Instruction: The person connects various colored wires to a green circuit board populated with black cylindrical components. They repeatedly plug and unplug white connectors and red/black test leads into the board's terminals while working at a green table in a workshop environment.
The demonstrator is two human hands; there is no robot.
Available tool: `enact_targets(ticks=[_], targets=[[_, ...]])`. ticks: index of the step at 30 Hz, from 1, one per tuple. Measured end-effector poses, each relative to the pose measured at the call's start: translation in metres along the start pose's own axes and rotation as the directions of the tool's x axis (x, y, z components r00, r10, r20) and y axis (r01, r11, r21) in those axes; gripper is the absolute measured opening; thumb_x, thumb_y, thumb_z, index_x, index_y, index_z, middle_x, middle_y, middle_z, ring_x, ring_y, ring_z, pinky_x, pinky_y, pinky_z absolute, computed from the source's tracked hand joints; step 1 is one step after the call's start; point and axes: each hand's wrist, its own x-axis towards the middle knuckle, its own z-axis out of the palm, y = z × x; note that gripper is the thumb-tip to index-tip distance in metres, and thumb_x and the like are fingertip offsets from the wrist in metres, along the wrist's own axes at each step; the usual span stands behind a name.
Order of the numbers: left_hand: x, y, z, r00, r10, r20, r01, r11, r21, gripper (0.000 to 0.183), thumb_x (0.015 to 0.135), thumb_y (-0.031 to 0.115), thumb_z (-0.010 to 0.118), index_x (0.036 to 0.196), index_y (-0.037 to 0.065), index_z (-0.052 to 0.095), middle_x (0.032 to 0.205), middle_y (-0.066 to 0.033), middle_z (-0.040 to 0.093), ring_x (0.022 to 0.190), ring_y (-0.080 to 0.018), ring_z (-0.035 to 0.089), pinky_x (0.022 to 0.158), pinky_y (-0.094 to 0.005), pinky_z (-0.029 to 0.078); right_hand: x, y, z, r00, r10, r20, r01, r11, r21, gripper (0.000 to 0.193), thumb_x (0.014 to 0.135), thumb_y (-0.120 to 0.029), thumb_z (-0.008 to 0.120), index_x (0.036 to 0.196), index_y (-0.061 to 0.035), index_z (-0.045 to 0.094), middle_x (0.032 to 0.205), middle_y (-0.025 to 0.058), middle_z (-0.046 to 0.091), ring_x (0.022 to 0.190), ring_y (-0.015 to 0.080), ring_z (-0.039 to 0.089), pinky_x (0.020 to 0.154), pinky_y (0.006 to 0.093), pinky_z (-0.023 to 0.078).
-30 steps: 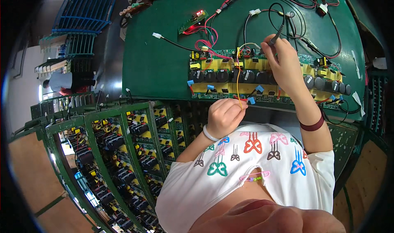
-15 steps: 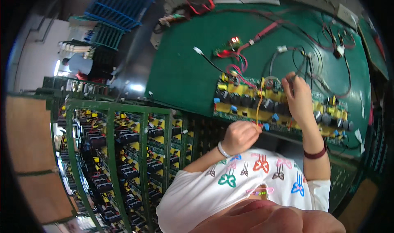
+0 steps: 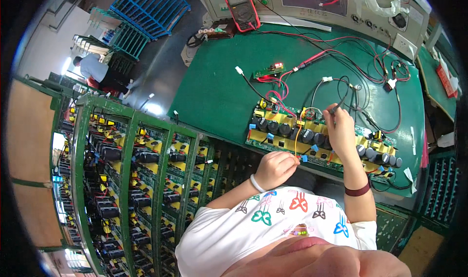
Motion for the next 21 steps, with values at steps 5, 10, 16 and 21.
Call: enact_targets(ticks=[5,10,16,21], targets=[[0.003,-0.004,0.002,1.000,-0.019,0.014,0.020,0.999,-0.030,0.014,0.072,-0.002,0.077,0.079,0.004,0.066,0.083,-0.0089,0.071,0.077,-0.0278,0.071,0.070,-0.0372,0.057,-0.001,0.006,-0.004,0.996,0.032,-0.086,-0.025,0.996,0.080,0.013,0.094,-0.014,0.067,0.094,-0.0015,0.064,0.070,0.0155,0.061,0.070,0.0316,0.062,0.064,0.0429,0.047],[0.015,0.010,-0.022,0.970,-0.220,0.107,0.242,0.932,-0.269,0.011,0.080,-0.004,0.074,0.089,0.002,0.073,0.085,-0.0101,0.071,0.076,-0.0195,0.070,0.068,-0.0304,0.055,-0.011,-0.015,-0.064,0.977,0.174,-0.121,-0.133,0.949,0.287,0.018,0.099,-0.017,0.062,0.098,0.0012,0.061,0.076,0.0095,0.061,0.066,0.0156,0.057,0.063,0.0305,0.046],[0.069,0.017,-0.002,0.974,-0.066,0.219,0.156,0.889,-0.429,0.012,0.084,0.000,0.072,0.097,-0.001,0.071,0.088,-0.0088,0.069,0.071,-0.0149,0.066,0.066,-0.0277,0.053,0.027,0.092,-0.127,0.976,0.202,-0.083,-0.203,0.979,-0.003,0.016,0.100,-0.013,0.053,0.098,0.0027,0.052,0.085,0.0254,0.064,0.082,0.0462,0.061,0.072,0.0533,0.046],[0.117,0.049,0.068,0.919,-0.038,0.392,0.295,0.725,-0.622,0.015,0.092,0.008,0.070,0.104,-0.002,0.070,0.088,-0.0041,0.070,0.072,-0.0072,0.063,0.064,-0.0233,0.050,0.080,0.166,-0.146,0.998,0.010,-0.056,-0.037,0.854,-0.519,0.029,0.097,-0.025,0.061,0.110,-0.0005,0.053,0.092,0.0271,0.067,0.088,0.0464,0.065,0.074,0.0556,0.051]])
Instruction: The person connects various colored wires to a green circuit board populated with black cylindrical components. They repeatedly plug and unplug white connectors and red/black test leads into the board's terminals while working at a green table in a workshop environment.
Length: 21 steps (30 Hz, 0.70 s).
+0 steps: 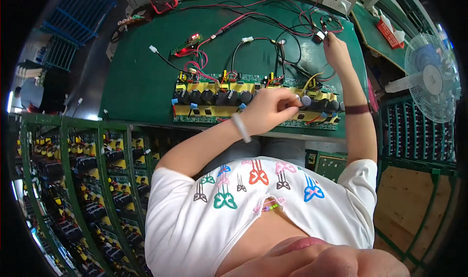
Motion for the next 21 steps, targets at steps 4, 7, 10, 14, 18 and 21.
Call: enact_targets(ticks=[4,7,10,14,18,21], targets=[[0.049,-0.010,0.035,0.977,-0.190,0.099,0.213,0.906,-0.366,0.014,0.097,0.009,0.065,0.104,-0.003,0.067,0.091,-0.0066,0.071,0.068,-0.0084,0.065,0.062,-0.0235,0.053,0.023,0.014,0.017,0.976,0.161,0.148,-0.129,0.970,-0.205,0.050,0.094,-0.042,0.065,0.127,-0.0062,0.051,0.103,0.0241,0.070,0.099,0.0434,0.067,0.079,0.0529,0.054],[0.064,-0.019,0.050,0.973,-0.209,0.093,0.228,0.843,-0.487,0.016,0.099,0.011,0.063,0.108,-0.003,0.064,0.093,-0.0085,0.071,0.069,-0.0105,0.067,0.064,-0.0243,0.055,0.035,0.035,0.038,0.955,0.217,0.203,-0.166,0.955,-0.245,0.063,0.092,-0.052,0.064,0.139,-0.0130,0.047,0.113,0.0203,0.071,0.105,0.0409,0.068,0.084,0.0521,0.054],[0.069,-0.024,0.050,0.975,-0.205,0.083,0.218,0.830,-0.513,0.018,0.100,0.011,0.061,0.111,-0.003,0.063,0.094,-0.0089,0.072,0.069,-0.0113,0.068,0.065,-0.0247,0.056,0.041,0.053,0.053,0.965,0.184,0.185,-0.147,0.969,-0.196,0.054,0.094,-0.048,0.064,0.136,-0.0168,0.050,0.113,0.0203,0.071,0.104,0.0410,0.068,0.085,0.0509,0.053],[0.067,-0.025,0.042,0.969,-0.244,0.037,0.228,0.825,-0.517,0.020,0.100,0.011,0.060,0.114,-0.004,0.062,0.095,-0.0089,0.071,0.072,-0.0116,0.068,0.067,-0.0251,0.056,0.047,0.052,0.056,0.964,0.178,0.196,-0.133,0.965,-0.224,0.052,0.093,-0.042,0.067,0.135,-0.0150,0.051,0.110,0.0217,0.071,0.105,0.0417,0.067,0.085,0.0507,0.053],[0.068,-0.026,0.035,0.977,-0.210,-0.021,0.167,0.829,-0.533,0.027,0.098,0.007,0.061,0.122,-0.006,0.058,0.098,-0.0110,0.070,0.076,-0.0128,0.068,0.070,-0.0263,0.056,0.049,0.054,0.061,0.976,0.190,0.107,-0.180,0.979,-0.090,0.059,0.090,-0.039,0.070,0.132,-0.0043,0.049,0.108,0.0287,0.069,0.105,0.0457,0.066,0.086,0.0504,0.053],[0.069,-0.030,0.011,0.981,-0.151,-0.122,0.090,0.909,-0.406,0.033,0.095,0.003,0.061,0.127,-0.007,0.055,0.101,-0.0129,0.070,0.079,-0.0148,0.069,0.073,-0.0286,0.057,0.054,0.032,0.058,0.981,0.190,0.046,-0.194,0.976,0.099,0.059,0.089,-0.034,0.070,0.130,0.0022,0.047,0.111,0.0326,0.066,0.108,0.0476,0.064,0.089,0.0496,0.051]])
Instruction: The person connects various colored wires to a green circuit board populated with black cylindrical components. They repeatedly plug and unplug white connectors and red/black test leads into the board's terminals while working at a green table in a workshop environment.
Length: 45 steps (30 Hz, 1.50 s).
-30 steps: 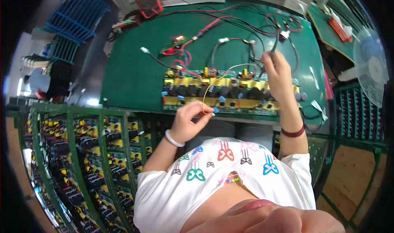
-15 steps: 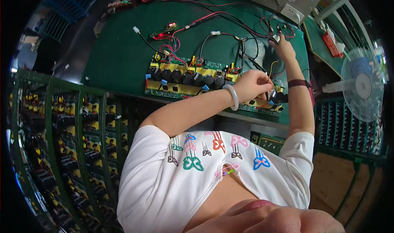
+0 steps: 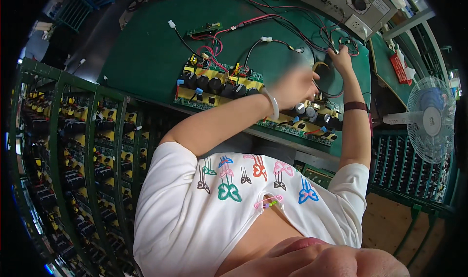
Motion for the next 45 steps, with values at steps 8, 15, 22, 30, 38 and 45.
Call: enact_targets(ticks=[8,15,22,30,38,45], targets=[[-0.011,0.048,-0.100,0.947,0.310,-0.081,-0.154,0.661,0.734,0.036,0.089,0.003,0.063,0.125,0.000,0.063,0.121,-0.0163,0.065,0.092,-0.0221,0.074,0.081,-0.0308,0.057,0.001,-0.051,-0.006,0.945,-0.307,-0.117,0.286,0.944,-0.165,0.050,0.085,-0.016,0.071,0.130,-0.0063,0.051,0.117,0.0260,0.061,0.107,0.0449,0.061,0.090,0.0494,0.051],[-0.091,0.078,-0.180,0.795,0.537,-0.281,0.073,0.376,0.924,0.019,0.093,0.006,0.064,0.110,0.001,0.071,0.100,-0.0125,0.071,0.082,-0.0209,0.070,0.073,-0.0323,0.055,-0.038,-0.174,0.019,0.632,-0.752,0.188,0.727,0.659,0.192,0.025,0.093,-0.016,0.066,0.115,-0.0046,0.064,0.106,0.0149,0.065,0.107,0.0368,0.062,0.089,0.0434,0.052],[-0.162,0.085,-0.205,0.793,0.452,-0.409,0.197,0.445,0.874,0.013,0.091,0.004,0.064,0.103,0.001,0.070,0.095,-0.0123,0.068,0.080,-0.0262,0.069,0.074,-0.0355,0.055,-0.031,-0.176,0.049,0.673,-0.657,0.340,0.627,0.751,0.210,0.028,0.095,-0.015,0.063,0.119,-0.0024,0.055,0.110,0.0182,0.061,0.106,0.0413,0.059,0.089,0.0456,0.050],[-0.125,0.064,-0.185,0.846,0.526,0.091,-0.255,0.248,0.934,0.020,0.090,0.009,0.068,0.109,0.004,0.070,0.111,-0.0096,0.069,0.109,-0.0290,0.063,0.098,-0.0387,0.050,-0.030,-0.168,0.045,0.646,-0.717,0.262,0.667,0.697,0.262,0.014,0.102,-0.011,0.052,0.106,0.0015,0.049,0.105,0.0224,0.059,0.101,0.0430,0.058,0.084,0.0480,0.047],[-0.079,0.036,-0.169,0.952,0.192,0.239,-0.196,-0.218,0.956,0.025,0.088,0.019,0.068,0.112,0.015,0.073,0.099,-0.0021,0.068,0.104,-0.0228,0.064,0.106,-0.0441,0.043,-0.029,-0.182,0.023,0.653,-0.590,0.474,0.611,0.781,0.131,0.023,0.103,-0.021,0.055,0.114,-0.0016,0.051,0.109,0.0206,0.061,0.105,0.0414,0.059,0.086,0.0467,0.048],[-0.063,0.050,-0.167,0.957,-0.035,0.287,-0.287,-0.257,0.923,0.020,0.087,0.018,0.067,0.105,0.014,0.074,0.097,-0.0053,0.066,0.101,-0.0238,0.065,0.089,-0.0388,0.053,-0.042,-0.179,0.019,0.696,-0.676,0.245,0.659,0.736,0.158,0.037,0.101,-0.035,0.060,0.120,-0.0044,0.053,0.119,0.0167,0.064,0.111,0.0380,0.060,0.090,0.0438,0.049]])
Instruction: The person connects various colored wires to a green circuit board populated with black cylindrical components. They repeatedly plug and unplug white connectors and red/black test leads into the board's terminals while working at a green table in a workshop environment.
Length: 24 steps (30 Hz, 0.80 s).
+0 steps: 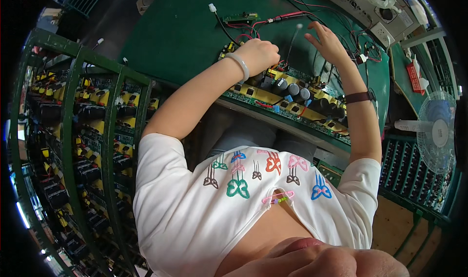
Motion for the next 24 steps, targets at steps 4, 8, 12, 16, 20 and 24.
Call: enact_targets(ticks=[4,8,12,16,20,24], targets=[[0.002,-0.005,-0.011,0.993,0.077,-0.086,-0.071,0.995,0.070,0.015,0.085,0.014,0.066,0.096,0.012,0.075,0.093,-0.0058,0.062,0.099,-0.0242,0.065,0.083,-0.0362,0.055,-0.002,-0.006,0.001,0.999,-0.006,-0.038,0.006,1.000,0.010,0.036,0.101,-0.035,0.059,0.119,-0.0041,0.053,0.116,0.0171,0.064,0.110,0.0381,0.061,0.090,0.0434,0.049],[0.010,-0.032,-0.033,0.964,0.121,-0.235,-0.103,0.991,0.091,0.010,0.077,0.012,0.070,0.085,0.014,0.075,0.090,-0.0051,0.061,0.096,-0.0234,0.065,0.083,-0.0367,0.054,-0.005,-0.007,0.002,0.999,0.000,-0.045,0.001,1.000,0.020,0.034,0.101,-0.034,0.059,0.117,-0.0038,0.052,0.113,0.0179,0.064,0.108,0.0382,0.061,0.088,0.0439,0.049],[0.010,-0.103,-0.047,0.949,0.160,-0.272,-0.097,0.968,0.231,0.009,0.074,0.009,0.073,0.083,0.013,0.073,0.088,-0.0049,0.063,0.092,-0.0247,0.067,0.081,-0.0377,0.056,-0.010,-0.011,-0.001,0.995,-0.068,-0.076,0.070,0.997,0.021,0.034,0.101,-0.032,0.059,0.117,-0.0032,0.053,0.109,0.0188,0.064,0.102,0.0386,0.062,0.086,0.0446,0.049],[0.001,-0.164,-0.058,0.972,0.045,-0.231,0.013,0.970,0.244,0.018,0.071,0.012,0.073,0.088,0.011,0.078,0.083,-0.0092,0.069,0.087,-0.0276,0.069,0.076,-0.0378,0.056,-0.013,-0.016,-0.006,0.998,-0.031,-0.063,0.032,0.999,0.014,0.034,0.101,-0.032,0.060,0.114,-0.0018,0.054,0.112,0.0202,0.066,0.103,0.0406,0.063,0.086,0.0457,0.051],[-0.035,-0.241,-0.024,0.937,-0.318,-0.144,0.233,0.877,-0.421,0.011,0.078,0.011,0.075,0.088,0.006,0.078,0.088,-0.0140,0.071,0.091,-0.0211,0.074,0.084,-0.0380,0.059,-0.007,-0.027,-0.009,1.000,-0.002,-0.026,0.003,0.999,0.033,0.032,0.101,-0.031,0.060,0.114,-0.0017,0.054,0.112,0.0199,0.066,0.104,0.0404,0.063,0.087,0.0453,0.051],[-0.060,-0.224,-0.004,0.927,-0.354,-0.127,0.287,0.885,-0.367,0.019,0.079,-0.011,0.071,0.093,0.002,0.074,0.097,-0.0092,0.069,0.094,-0.0245,0.071,0.084,-0.0328,0.057,-0.009,-0.030,-0.009,1.000,0.000,-0.029,0.001,0.999,0.048,0.032,0.100,-0.030,0.060,0.114,-0.0014,0.054,0.111,0.0200,0.066,0.103,0.0401,0.063,0.086,0.0454,0.051]])
